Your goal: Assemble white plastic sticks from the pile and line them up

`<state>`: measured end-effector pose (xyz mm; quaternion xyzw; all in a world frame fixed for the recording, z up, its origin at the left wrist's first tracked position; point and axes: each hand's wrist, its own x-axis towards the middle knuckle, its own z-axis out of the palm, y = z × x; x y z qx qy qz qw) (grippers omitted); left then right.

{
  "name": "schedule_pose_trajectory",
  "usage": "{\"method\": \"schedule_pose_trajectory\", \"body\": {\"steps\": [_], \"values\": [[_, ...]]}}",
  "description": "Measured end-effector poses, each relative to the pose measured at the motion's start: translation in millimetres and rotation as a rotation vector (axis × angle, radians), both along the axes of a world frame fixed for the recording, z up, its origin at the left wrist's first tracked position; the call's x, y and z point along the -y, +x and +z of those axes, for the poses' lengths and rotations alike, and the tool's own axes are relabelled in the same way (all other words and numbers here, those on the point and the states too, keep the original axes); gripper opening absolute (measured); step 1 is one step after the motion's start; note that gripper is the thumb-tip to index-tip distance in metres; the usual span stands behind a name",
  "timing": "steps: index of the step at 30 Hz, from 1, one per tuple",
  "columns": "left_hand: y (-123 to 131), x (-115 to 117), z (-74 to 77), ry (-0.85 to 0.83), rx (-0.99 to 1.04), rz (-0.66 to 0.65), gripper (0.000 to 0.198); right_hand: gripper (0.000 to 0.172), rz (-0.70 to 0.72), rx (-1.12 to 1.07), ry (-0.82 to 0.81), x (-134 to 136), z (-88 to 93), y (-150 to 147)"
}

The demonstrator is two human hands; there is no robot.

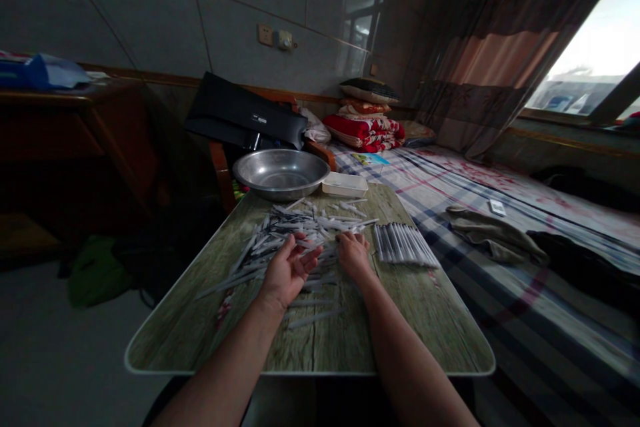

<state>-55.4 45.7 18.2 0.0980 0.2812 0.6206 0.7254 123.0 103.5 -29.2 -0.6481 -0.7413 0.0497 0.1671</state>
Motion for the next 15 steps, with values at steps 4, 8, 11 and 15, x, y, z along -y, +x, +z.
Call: {"method": "schedule_pose_trajectory", "body": {"steps": [4,8,11,15], "values": [[-0.2,1.1,0.7,0.006,-0.002,0.001,0.011,0.033,-0.03,-0.011,-0.001,-0.2,3.4,-0.2],[-0.3,0.8,-0.7,0.021,-0.006,-0.008,0.01,0.029,-0.021,-0.01,-0.028,-0.2,4.7,0.6],[0.1,-0.5,-3.5,0.04,-0.014,-0.02,0.009,0.023,-0.017,-0.042,-0.016,-0.4,4.6,2.7],[1.8,-1.8,-6.0,0.073,-0.054,-0.023,0.01,0.023,0.024,-0.281,0.069,-1.0,6.3,5.3]]}}
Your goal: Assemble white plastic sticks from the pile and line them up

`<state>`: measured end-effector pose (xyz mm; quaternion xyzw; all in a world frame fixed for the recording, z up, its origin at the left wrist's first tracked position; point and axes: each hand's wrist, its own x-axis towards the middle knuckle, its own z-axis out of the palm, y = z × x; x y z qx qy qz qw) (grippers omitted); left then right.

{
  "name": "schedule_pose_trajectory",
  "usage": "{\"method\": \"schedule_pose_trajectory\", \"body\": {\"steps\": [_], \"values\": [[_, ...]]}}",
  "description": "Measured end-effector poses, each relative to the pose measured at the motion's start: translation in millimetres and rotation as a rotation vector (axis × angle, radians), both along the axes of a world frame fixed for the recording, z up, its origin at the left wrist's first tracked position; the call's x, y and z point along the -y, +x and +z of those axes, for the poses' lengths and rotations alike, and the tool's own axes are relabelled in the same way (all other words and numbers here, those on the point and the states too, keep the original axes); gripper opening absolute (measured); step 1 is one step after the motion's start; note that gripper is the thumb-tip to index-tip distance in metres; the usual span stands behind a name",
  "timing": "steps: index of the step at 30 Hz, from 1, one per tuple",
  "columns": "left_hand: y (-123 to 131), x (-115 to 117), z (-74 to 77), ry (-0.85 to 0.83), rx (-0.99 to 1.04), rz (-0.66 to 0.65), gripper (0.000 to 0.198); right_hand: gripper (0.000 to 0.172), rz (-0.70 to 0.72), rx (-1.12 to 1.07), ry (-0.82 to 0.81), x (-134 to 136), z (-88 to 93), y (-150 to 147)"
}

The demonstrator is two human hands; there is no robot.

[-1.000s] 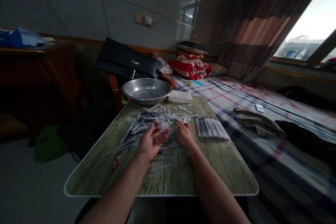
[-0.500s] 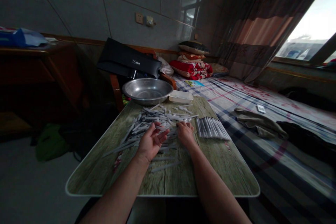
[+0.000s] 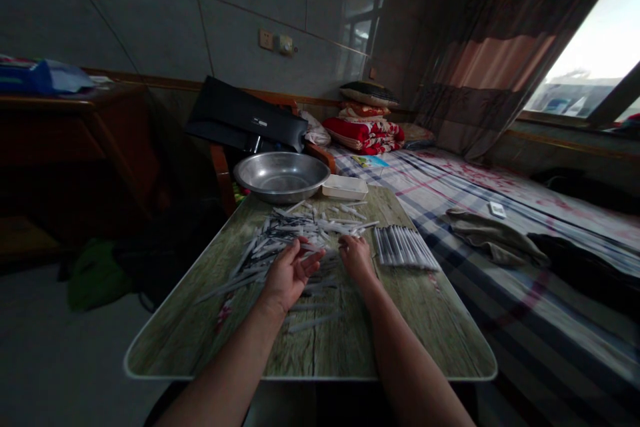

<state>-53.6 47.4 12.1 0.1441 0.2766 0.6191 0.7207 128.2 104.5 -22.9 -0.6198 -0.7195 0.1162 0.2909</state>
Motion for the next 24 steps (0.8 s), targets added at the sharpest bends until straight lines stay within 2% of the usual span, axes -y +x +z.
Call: {"method": "schedule_pose_trajectory", "body": {"steps": [3,6,10,16,24], "values": [[2,0,-0.3,0.025,-0.047,0.019,0.015,0.02,0.1,-0.392,0.018,1,2.4,-2],[3,1,-0.4,0.048,-0.115,0.04,0.017,0.02,0.207,-0.788,-0.058,7,4.2,-9],[7,2,-2.8,0.08,-0.192,0.049,0.019,0.019,0.315,-1.086,-0.146,16,6.2,-21],[9,-1,-7.2,0.101,-0.223,0.056,0.021,0.019,0.387,-1.267,-0.205,21,9.3,-25],[10,0,-4.0,0.078,-0.203,0.057,0.016,0.02,0.344,-1.203,-0.182,20,10.7,-26]]}}
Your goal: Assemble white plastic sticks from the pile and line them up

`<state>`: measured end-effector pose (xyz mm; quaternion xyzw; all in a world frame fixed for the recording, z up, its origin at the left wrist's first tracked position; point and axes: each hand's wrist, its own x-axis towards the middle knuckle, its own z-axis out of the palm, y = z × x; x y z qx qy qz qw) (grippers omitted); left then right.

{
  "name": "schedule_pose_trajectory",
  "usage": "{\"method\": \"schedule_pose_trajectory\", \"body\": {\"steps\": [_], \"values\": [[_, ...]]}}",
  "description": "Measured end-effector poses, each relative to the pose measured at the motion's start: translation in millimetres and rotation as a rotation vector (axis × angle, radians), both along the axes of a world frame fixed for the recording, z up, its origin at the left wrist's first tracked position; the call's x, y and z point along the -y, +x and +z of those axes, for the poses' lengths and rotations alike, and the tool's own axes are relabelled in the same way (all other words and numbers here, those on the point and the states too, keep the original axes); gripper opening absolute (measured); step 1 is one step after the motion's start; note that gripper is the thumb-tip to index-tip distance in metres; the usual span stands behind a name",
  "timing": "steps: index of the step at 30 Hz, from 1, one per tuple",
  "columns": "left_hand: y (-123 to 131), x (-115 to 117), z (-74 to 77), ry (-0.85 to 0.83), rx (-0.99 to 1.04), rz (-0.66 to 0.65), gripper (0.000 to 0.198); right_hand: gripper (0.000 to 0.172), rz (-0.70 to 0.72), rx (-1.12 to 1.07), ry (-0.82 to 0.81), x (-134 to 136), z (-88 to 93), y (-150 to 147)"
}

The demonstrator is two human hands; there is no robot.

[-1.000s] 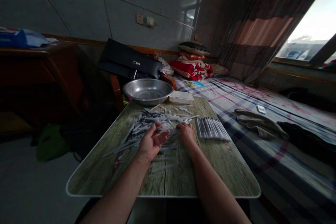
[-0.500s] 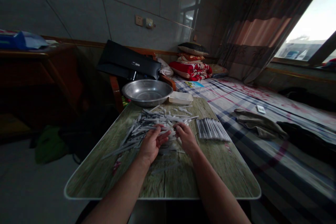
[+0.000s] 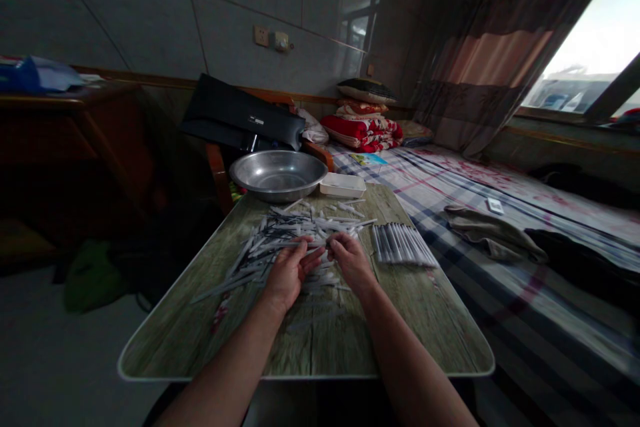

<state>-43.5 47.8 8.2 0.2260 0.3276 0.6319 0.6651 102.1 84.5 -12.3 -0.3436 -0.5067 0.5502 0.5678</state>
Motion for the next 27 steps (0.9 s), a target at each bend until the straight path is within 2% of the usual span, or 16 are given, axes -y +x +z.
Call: {"method": "schedule_pose_trajectory", "body": {"steps": [9,16,21,24,27], "values": [[0.5,-0.6,-1.8,0.008,-0.011,-0.014,0.017,0.023,-0.042,-0.017,-0.003,0.6,1.2,-1.5],[-1.3,-1.9,-4.6,0.023,-0.011,-0.004,0.018,0.024,0.046,-0.063,-0.033,5.9,4.9,-1.9],[-1.7,-1.2,-4.7,0.027,-0.025,-0.027,0.02,0.025,0.014,0.098,0.017,5.7,2.9,1.3],[-0.4,1.0,-3.5,0.034,-0.038,-0.069,0.02,0.038,-0.025,0.25,0.03,5.6,0.3,3.8],[1.1,3.2,-1.2,0.036,-0.043,-0.105,0.018,0.052,-0.025,0.309,-0.024,7.2,0.9,4.5]]}}
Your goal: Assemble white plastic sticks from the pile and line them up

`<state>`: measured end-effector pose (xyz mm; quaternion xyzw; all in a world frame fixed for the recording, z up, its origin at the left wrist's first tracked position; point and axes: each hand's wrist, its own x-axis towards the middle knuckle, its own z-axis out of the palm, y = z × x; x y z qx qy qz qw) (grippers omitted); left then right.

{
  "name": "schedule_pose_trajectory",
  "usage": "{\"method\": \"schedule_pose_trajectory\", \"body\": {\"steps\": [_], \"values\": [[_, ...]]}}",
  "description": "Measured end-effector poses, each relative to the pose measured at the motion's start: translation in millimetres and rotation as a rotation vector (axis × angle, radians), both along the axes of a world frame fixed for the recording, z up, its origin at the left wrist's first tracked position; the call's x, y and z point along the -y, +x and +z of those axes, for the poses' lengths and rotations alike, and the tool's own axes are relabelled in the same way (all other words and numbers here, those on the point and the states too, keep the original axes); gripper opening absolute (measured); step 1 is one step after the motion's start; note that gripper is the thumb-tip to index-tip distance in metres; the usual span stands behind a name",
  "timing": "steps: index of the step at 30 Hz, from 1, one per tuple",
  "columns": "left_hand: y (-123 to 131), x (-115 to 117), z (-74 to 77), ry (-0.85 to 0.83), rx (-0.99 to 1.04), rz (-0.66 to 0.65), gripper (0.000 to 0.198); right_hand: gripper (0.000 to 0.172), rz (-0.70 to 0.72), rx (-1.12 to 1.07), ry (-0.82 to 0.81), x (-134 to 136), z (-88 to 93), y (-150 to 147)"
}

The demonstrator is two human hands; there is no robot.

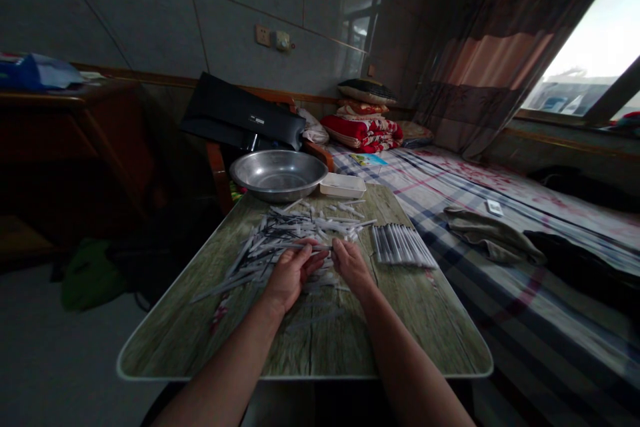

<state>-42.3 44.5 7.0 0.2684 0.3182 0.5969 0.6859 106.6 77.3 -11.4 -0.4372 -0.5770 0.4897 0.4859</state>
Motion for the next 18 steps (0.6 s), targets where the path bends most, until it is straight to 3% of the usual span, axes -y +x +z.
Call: {"method": "schedule_pose_trajectory", "body": {"steps": [3,6,8,15,18], "values": [[1.2,0.5,1.2,0.002,-0.004,-0.001,0.02,0.052,0.019,-0.062,-0.025,3.3,4.5,-1.0],[1.6,-0.6,0.9,0.013,-0.007,0.036,0.023,0.031,0.085,-0.203,-0.009,5.6,8.1,-2.3],[1.6,-1.2,0.8,0.021,-0.016,0.059,0.023,0.027,0.113,-0.218,-0.004,5.1,7.6,-2.9],[1.1,-0.2,1.9,0.034,-0.044,0.035,0.025,0.05,0.006,0.023,0.039,0.5,1.9,-1.7],[1.3,-0.9,1.2,0.034,-0.042,0.055,0.024,0.042,0.024,-0.073,-0.008,3.3,4.8,-0.9]]}}
